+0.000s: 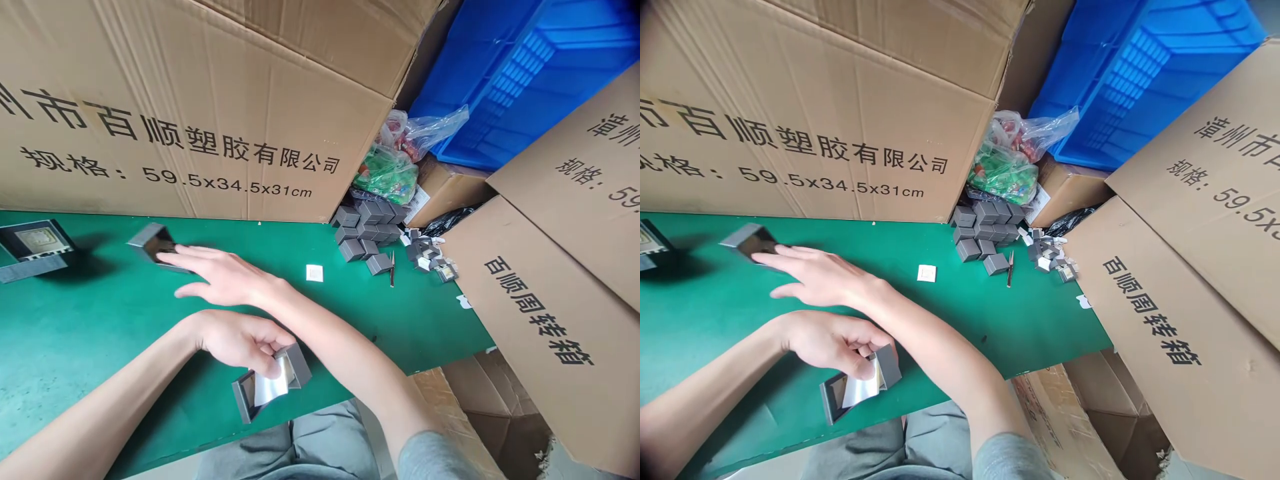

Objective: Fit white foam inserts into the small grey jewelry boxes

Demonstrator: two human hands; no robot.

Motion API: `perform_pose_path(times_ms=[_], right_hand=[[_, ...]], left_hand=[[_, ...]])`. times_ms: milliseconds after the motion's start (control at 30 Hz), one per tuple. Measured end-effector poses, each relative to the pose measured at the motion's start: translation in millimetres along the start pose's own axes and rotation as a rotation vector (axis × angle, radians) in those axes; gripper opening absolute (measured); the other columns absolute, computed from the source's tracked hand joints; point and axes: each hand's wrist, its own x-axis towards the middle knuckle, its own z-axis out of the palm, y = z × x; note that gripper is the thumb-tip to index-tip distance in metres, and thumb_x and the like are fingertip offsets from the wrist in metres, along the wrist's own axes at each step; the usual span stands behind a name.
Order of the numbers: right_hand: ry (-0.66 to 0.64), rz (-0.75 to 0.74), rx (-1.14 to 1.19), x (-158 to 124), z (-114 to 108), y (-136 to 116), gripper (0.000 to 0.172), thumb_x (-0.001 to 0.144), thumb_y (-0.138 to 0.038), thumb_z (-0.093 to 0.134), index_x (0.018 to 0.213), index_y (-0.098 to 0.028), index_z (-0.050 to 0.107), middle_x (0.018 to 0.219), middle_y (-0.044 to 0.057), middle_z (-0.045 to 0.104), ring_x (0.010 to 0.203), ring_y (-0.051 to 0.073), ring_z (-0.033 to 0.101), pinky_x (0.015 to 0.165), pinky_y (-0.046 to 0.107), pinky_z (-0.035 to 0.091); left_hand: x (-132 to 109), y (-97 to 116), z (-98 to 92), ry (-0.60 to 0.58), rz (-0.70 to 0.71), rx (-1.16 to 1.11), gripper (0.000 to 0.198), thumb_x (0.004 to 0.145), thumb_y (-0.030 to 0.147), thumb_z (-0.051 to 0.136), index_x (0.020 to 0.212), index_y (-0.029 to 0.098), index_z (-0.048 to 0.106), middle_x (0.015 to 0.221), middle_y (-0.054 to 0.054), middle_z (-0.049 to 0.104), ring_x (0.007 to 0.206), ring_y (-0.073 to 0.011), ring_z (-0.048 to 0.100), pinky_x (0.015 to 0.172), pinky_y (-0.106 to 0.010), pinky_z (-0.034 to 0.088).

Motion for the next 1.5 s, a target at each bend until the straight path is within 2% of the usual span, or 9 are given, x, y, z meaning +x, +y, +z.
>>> perform_pose_path(times_ms=[100, 233, 367, 467, 667, 900, 1067, 1267, 1500], right_hand=[[0.15, 0.01, 0.077, -9, -9, -5, 0.04, 0.103, -0.02, 0.057, 0.142, -0.019, 0.055, 0.154, 0.0, 0.053, 0.148, 0.01, 0.041, 0.122, 0.026, 0.036], [0.455, 0.169, 0.087, -99, -35, 28, 0.025, 0.104, -0.022, 0.05, 0.117, -0.021, 0.071, 0.129, 0.002, 0.072, 0.122, 0.012, 0.065, 0.109, 0.028, 0.053], [0.825, 0.625, -0.214, -212, -66, 80, 0.031, 0.102, -0.035, 0.046, 0.109, -0.022, 0.073, 0.11, 0.009, 0.076, 0.108, 0.023, 0.069, 0.098, 0.041, 0.056], [0.729, 0.929, -0.313, -260, -85, 103, 0.047, 0.092, -0.052, 0.06, 0.126, -0.02, 0.066, 0.138, 0.015, 0.063, 0.133, 0.034, 0.053, 0.109, 0.054, 0.046], [0.604, 1.136, -0.16, -263, -82, 111, 0.053, 0.084, -0.051, 0.065, 0.126, -0.021, 0.061, 0.128, 0.015, 0.066, 0.121, 0.035, 0.059, 0.103, 0.055, 0.048], [1.152, 0.938, -0.035, -280, -73, 92, 0.073, 0.085, -0.039, 0.063, 0.151, -0.024, 0.034, 0.14, 0.016, 0.052, 0.119, 0.027, 0.065, 0.095, 0.044, 0.06], [0.813, 0.678, -0.159, -290, -69, 65, 0.054, 0.083, -0.035, 0.072, 0.134, -0.026, 0.057, 0.134, 0.013, 0.057, 0.119, 0.029, 0.065, 0.098, 0.045, 0.061], [0.72, 0.545, 0.025, -274, -70, 28, 0.057, 0.085, -0.025, 0.075, 0.139, -0.03, 0.056, 0.14, 0.011, 0.057, 0.127, 0.028, 0.062, 0.101, 0.042, 0.061], [0.224, 0.456, 0.325, -243, -69, -5, 0.055, 0.089, -0.019, 0.071, 0.14, -0.034, 0.057, 0.145, 0.002, 0.061, 0.135, 0.023, 0.059, 0.112, 0.039, 0.054]], left_hand=[[-1, -1, -2.0, 0.008, 0.02, -0.027, 0.033, 0.078, 0.036, 0.069, 0.073, 0.021, 0.04, 0.07, 0.005, 0.034, 0.064, -0.0114, 0.033, 0.057, -0.022, 0.028], [1, -5, -5.4, 0.02, 0.049, -0.111, 0.034, 0.082, 0.043, 0.068, 0.076, 0.021, 0.043, 0.068, 0.005, 0.035, 0.062, -0.0117, 0.031, 0.056, -0.023, 0.028], [4, -9, -8.0, 0.084, 0.074, -0.138, 0.035, 0.085, 0.046, 0.068, 0.077, 0.02, 0.046, 0.071, 0.004, 0.037, 0.065, -0.0124, 0.034, 0.059, -0.023, 0.031], [4, -10, -9.9, 0.083, 0.07, -0.136, 0.035, 0.088, 0.046, 0.067, 0.078, 0.019, 0.048, 0.073, 0.003, 0.038, 0.067, -0.0126, 0.035, 0.061, -0.023, 0.033], [2, -12, -12.4, 0.071, 0.052, -0.228, 0.028, 0.091, 0.045, 0.068, 0.092, 0.018, 0.06, 0.085, 0.0, 0.055, 0.077, -0.0134, 0.048, 0.073, -0.021, 0.043], [3, -11, -12.1, 0.078, 0.039, -0.268, 0.026, 0.09, 0.043, 0.07, 0.095, 0.019, 0.064, 0.089, -0.001, 0.062, 0.082, -0.0139, 0.056, 0.076, -0.021, 0.049], [5, -14, -12.4, 0.099, 0.037, -0.271, 0.029, 0.089, 0.045, 0.07, 0.095, 0.017, 0.064, 0.089, -0.001, 0.063, 0.082, -0.0148, 0.057, 0.076, -0.022, 0.05], [3, -3, -8.1, 0.333, 0.099, -0.133, 0.038, 0.093, 0.046, 0.063, 0.119, 0.019, 0.068, 0.113, -0.008, 0.069, 0.093, -0.0198, 0.062, 0.08, -0.026, 0.052], [1, 13, 4.9, 0.378, 0.194, -0.011, 0.031, 0.096, 0.042, 0.059, 0.113, 0.021, 0.074, 0.173, -0.006, 0.017, 0.104, -0.0228, 0.064, 0.08, -0.026, 0.052]])
